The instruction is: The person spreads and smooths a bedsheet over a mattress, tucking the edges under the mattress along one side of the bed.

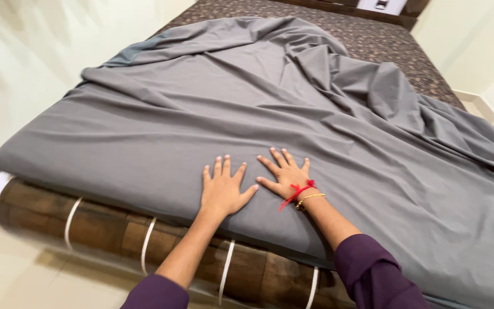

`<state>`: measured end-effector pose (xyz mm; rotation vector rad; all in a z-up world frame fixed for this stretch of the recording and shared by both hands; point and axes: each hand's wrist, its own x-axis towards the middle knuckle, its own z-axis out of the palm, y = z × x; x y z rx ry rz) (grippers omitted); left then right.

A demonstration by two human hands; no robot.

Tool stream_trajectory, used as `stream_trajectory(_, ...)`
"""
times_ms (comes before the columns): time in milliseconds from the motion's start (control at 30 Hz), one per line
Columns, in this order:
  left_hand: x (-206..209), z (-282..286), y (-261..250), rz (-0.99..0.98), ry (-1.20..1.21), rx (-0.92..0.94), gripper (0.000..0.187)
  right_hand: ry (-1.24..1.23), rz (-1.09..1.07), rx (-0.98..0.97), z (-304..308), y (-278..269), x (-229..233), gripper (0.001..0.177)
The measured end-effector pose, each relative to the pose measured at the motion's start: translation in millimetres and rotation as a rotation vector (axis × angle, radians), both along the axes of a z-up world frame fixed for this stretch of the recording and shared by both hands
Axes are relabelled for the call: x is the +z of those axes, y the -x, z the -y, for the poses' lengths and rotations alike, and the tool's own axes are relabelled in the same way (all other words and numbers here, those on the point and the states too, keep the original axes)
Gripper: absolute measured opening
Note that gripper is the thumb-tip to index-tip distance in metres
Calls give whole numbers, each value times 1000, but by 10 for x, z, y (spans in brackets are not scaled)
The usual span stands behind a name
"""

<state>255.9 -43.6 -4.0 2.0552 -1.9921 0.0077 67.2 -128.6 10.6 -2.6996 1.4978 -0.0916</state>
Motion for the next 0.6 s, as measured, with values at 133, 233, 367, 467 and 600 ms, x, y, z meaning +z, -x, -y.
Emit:
stream_trajectory(133,-39,31,1,-8,-19,13,81,14,-34,-6,20,3,5,75)
stream_trajectory(233,-98,58,-31,-36,38,11,78,22,-76,-55,-53,-4,20,76)
stream_trajectory(367,-91,65,-35,-42,24,24,79,-55,-139,-149,-620,408,-5,81)
stream_trajectory(467,-48,24,-32,-33,-16,7,82,17,-195,-162,-1182,1196,-132,81)
stream_trajectory(600,16,21,-58,-8,-89,0,88,244,-139,-281,-1400,2513,-291,82)
